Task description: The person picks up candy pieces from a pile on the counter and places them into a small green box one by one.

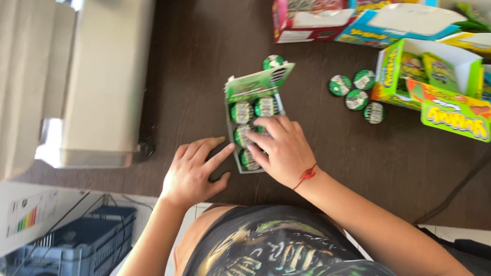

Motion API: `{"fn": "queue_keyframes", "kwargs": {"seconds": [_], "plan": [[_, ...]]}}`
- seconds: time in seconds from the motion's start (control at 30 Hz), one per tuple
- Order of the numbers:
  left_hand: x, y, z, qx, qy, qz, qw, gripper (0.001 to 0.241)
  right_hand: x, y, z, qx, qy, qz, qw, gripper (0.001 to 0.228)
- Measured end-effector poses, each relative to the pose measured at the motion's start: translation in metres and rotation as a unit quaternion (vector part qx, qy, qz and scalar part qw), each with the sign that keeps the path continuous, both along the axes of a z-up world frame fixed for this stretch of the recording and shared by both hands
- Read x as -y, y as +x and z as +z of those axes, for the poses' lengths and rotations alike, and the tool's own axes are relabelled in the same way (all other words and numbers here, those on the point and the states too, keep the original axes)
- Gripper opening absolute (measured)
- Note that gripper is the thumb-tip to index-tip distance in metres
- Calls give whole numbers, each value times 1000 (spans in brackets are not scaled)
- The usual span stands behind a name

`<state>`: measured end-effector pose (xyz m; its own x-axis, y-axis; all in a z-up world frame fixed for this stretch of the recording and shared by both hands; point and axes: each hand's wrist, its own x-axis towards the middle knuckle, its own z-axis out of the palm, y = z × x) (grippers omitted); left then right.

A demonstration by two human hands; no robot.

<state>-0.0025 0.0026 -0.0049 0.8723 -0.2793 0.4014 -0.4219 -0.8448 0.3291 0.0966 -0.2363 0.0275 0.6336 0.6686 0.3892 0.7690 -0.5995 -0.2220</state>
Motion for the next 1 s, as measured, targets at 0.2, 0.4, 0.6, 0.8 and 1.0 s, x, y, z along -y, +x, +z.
{"fn": "queue_keyframes", "kwargs": {"seconds": [0.2, 0.4, 0.6, 0.8, 1.0], "plan": [[1, 1, -1, -6, 19, -1, 1000, 63, 72, 55, 4, 15, 11, -159, 987, 38], [3, 4, 1, 8, 27, 4, 1000, 62, 135, 91, -44, 90, -78, -246, 962, 43], [4, 4, -1, 6, 50, 14, 999, 64, 141, 92, -67, 99, 14, -281, 955, 21], [6, 5, 2, 18, 47, 18, 999, 65, 127, 63, -53, -263, 414, -428, 759, 19], [8, 5, 0, 14, 56, 22, 998, 65, 115, 15, -36, -464, 613, -340, 541, 17]]}}
